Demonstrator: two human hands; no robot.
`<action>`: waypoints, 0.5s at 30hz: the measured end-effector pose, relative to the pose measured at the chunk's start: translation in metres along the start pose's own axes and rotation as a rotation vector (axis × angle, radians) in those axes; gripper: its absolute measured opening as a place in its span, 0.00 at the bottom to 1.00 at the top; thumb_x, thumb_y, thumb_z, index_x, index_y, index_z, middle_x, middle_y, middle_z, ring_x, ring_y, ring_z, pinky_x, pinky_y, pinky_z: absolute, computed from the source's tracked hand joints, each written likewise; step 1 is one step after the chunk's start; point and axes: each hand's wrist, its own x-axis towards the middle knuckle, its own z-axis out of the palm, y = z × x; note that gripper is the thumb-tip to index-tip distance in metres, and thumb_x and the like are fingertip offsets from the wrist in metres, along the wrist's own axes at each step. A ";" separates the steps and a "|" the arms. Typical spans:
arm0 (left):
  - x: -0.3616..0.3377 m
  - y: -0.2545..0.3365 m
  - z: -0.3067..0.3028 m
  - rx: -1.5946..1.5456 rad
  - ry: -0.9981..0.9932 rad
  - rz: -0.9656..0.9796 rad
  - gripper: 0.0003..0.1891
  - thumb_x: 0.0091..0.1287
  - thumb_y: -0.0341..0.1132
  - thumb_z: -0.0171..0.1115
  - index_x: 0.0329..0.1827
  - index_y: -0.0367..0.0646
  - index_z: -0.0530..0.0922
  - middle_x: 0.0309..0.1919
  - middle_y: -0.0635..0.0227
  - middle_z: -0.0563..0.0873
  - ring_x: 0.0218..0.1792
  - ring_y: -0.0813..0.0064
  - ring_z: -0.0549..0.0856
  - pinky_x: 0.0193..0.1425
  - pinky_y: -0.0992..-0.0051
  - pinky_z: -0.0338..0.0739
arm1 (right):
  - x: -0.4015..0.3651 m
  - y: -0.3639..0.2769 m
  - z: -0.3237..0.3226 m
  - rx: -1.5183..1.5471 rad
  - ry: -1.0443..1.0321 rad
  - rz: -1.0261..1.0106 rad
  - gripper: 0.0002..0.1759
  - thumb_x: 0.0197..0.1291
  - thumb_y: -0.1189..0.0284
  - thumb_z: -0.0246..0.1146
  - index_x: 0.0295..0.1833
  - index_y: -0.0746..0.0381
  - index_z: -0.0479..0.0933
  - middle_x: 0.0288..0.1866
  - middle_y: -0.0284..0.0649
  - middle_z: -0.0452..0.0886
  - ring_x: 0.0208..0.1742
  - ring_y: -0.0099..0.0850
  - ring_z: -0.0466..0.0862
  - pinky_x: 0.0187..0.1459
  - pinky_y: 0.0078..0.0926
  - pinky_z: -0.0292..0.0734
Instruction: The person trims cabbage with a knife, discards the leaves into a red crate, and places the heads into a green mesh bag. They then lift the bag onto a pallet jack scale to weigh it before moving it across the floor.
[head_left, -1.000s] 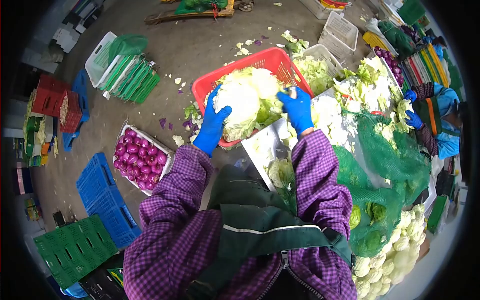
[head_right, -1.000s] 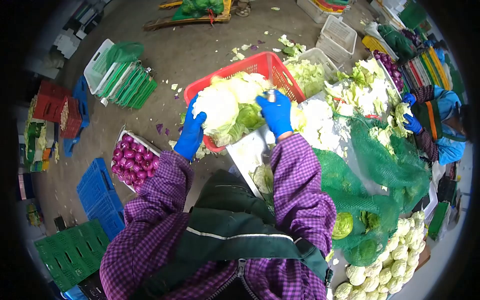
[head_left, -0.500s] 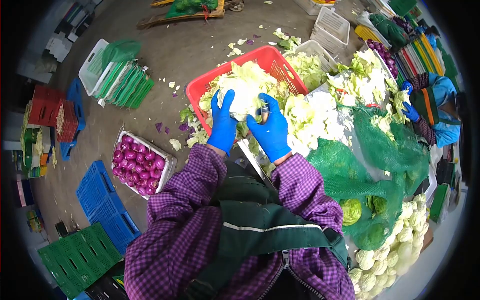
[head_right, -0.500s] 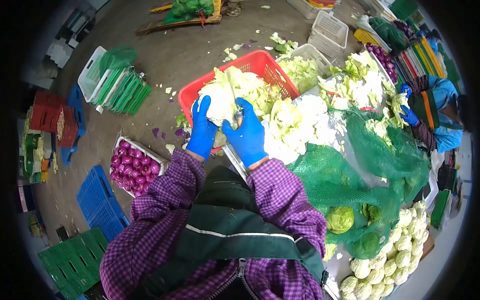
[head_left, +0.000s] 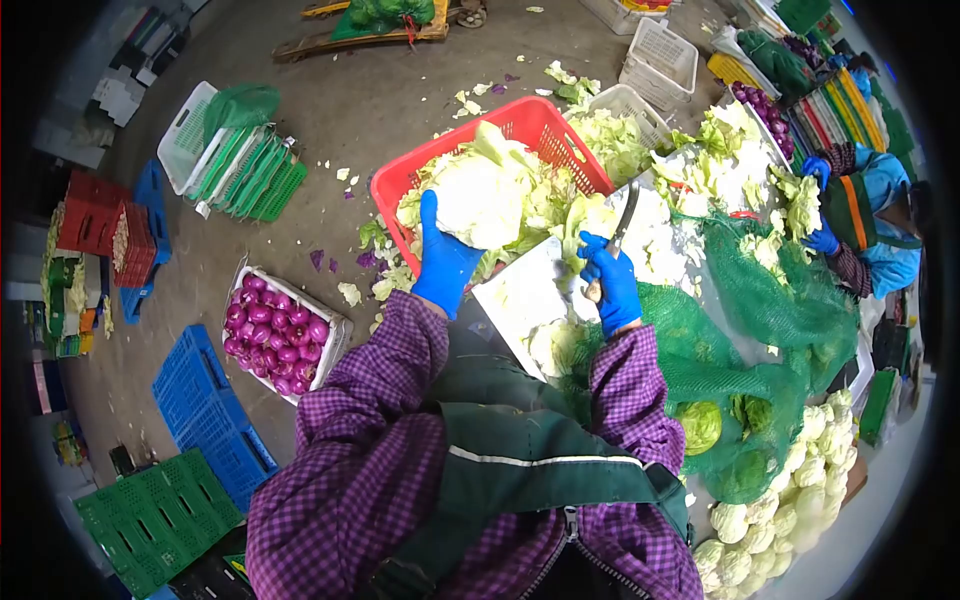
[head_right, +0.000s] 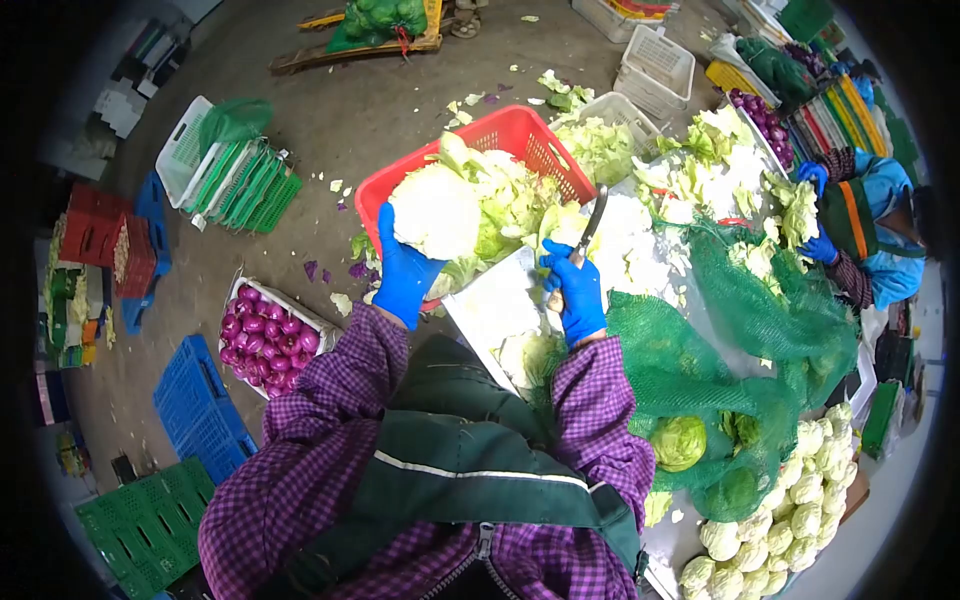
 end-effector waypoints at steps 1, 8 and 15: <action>0.000 0.002 0.000 -0.030 0.012 0.007 0.34 0.65 0.58 0.53 0.68 0.45 0.64 0.64 0.62 0.72 0.64 0.62 0.72 0.69 0.57 0.63 | -0.003 -0.004 0.004 -0.001 -0.002 -0.001 0.19 0.55 0.77 0.61 0.54 0.70 0.73 0.32 0.35 0.78 0.21 0.16 0.70 0.22 0.13 0.67; -0.004 0.004 0.002 0.503 -0.156 0.155 0.33 0.62 0.39 0.60 0.69 0.43 0.59 0.62 0.58 0.71 0.62 0.63 0.72 0.66 0.63 0.69 | -0.017 -0.038 0.083 -0.633 -0.052 -0.485 0.27 0.48 0.68 0.72 0.54 0.66 0.75 0.41 0.37 0.82 0.40 0.25 0.79 0.44 0.23 0.76; -0.013 0.006 0.013 0.525 -0.192 0.089 0.35 0.59 0.32 0.60 0.70 0.43 0.58 0.61 0.59 0.70 0.62 0.64 0.72 0.65 0.65 0.70 | -0.005 -0.036 0.080 -0.634 -0.073 -0.460 0.21 0.46 0.67 0.74 0.43 0.69 0.79 0.39 0.42 0.83 0.38 0.26 0.81 0.43 0.25 0.76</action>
